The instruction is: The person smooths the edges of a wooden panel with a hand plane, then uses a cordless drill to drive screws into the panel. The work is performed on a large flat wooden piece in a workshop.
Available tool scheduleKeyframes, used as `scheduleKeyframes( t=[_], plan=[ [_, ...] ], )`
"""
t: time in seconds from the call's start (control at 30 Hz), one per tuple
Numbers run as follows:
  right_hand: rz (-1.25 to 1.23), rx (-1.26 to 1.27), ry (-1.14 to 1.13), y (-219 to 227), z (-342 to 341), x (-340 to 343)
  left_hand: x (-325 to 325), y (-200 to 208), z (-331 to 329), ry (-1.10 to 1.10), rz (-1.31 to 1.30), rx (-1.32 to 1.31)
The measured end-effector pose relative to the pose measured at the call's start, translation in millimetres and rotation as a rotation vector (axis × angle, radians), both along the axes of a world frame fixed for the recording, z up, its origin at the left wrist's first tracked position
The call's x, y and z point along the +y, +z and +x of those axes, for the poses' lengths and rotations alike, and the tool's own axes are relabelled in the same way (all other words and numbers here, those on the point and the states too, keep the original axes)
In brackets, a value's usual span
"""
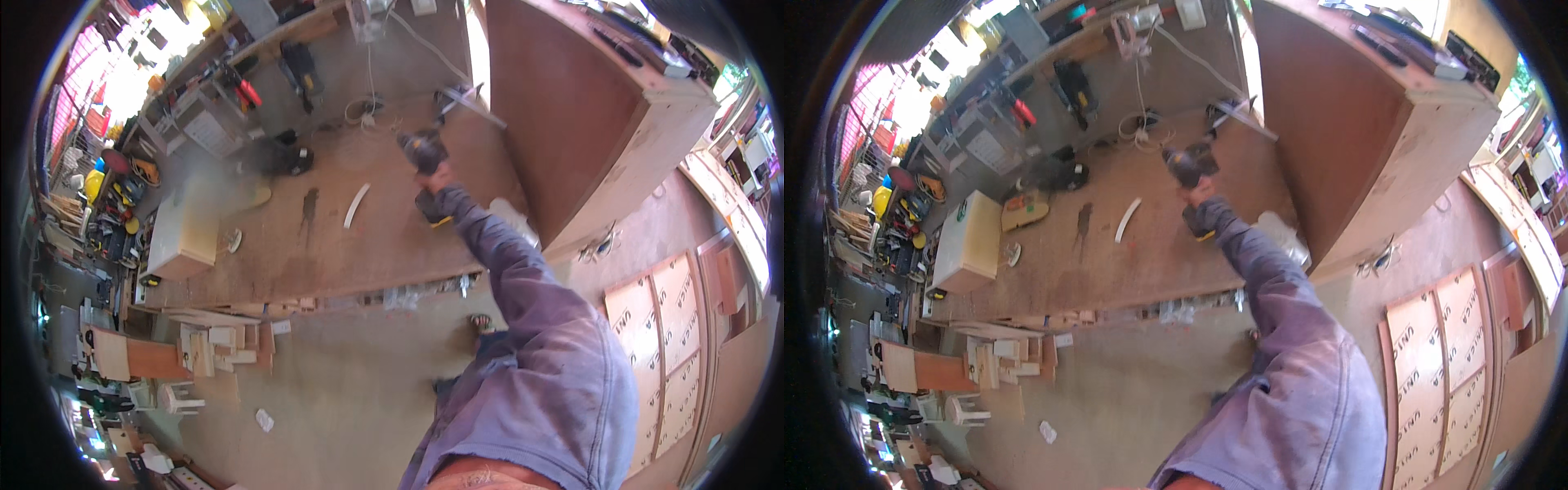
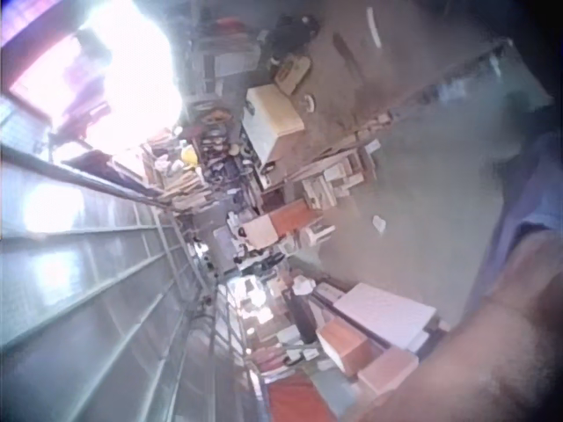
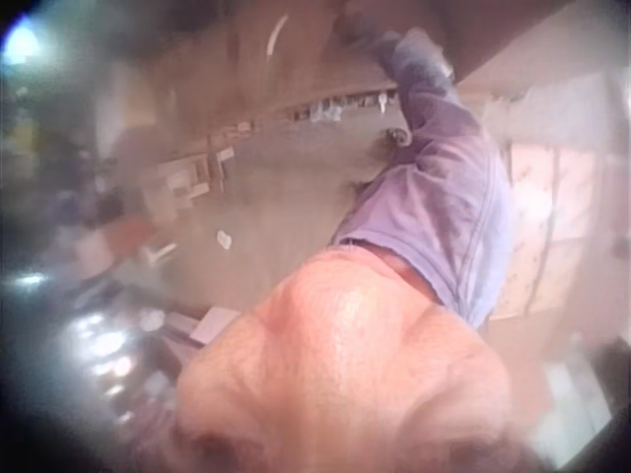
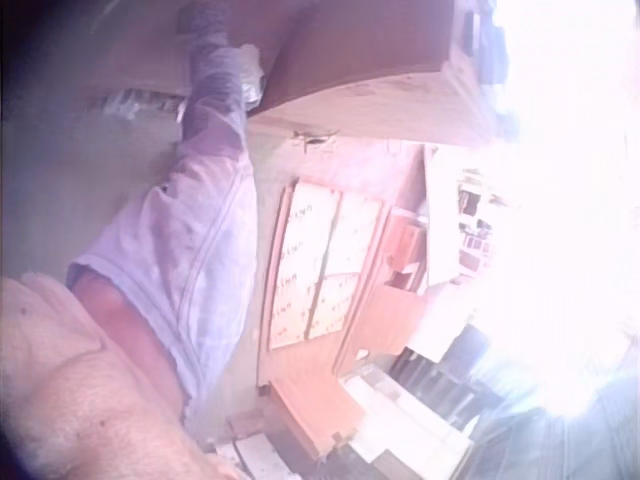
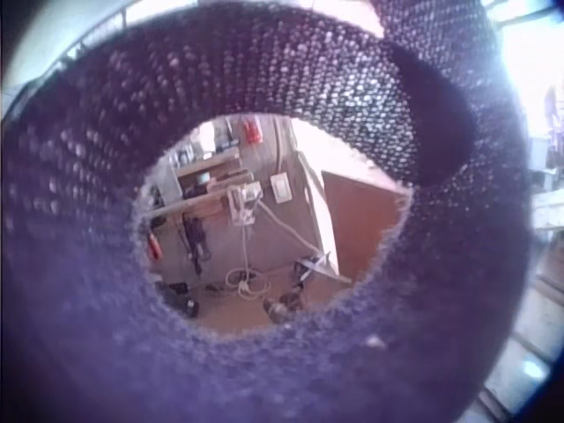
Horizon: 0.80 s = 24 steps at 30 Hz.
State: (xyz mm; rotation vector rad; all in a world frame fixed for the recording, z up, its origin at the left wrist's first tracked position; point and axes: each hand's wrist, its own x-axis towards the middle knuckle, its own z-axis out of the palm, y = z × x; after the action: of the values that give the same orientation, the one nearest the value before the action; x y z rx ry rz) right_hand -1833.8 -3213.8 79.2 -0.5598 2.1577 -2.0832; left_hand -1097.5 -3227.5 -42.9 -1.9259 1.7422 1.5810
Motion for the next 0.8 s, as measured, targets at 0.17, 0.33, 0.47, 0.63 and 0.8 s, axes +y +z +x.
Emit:
scheduleKeyframes(
  t=[0.17,0.33,0.47,0.63,0.8],
  plan=[
    [-0.810,-0.497,0.442,105.9,150.6,78.8,-62.4,-3.0,50.1,-0.053,0.091,-0.030],
    [-1.016,-0.522,0.477,123.1,290.2,171.7,-151.9,-13.8,80.0,-0.123,0.147,-0.114],
    [-1.337,-0.673,0.314,91.8,397.1,240.6,-228.5,-22.4,38.5,-0.218,0.129,-0.149],
    [-1.685,-0.734,-0.111,20.1,482.4,329.2,-238.6,-33.6,-83.0,-0.480,0.124,-0.140],
    [-1.898,-0.519,-0.252,-29.4,542.7,423.5,-180.8,-59.9,-188.4,-1.207,-0.304,-0.210]
  ],
)
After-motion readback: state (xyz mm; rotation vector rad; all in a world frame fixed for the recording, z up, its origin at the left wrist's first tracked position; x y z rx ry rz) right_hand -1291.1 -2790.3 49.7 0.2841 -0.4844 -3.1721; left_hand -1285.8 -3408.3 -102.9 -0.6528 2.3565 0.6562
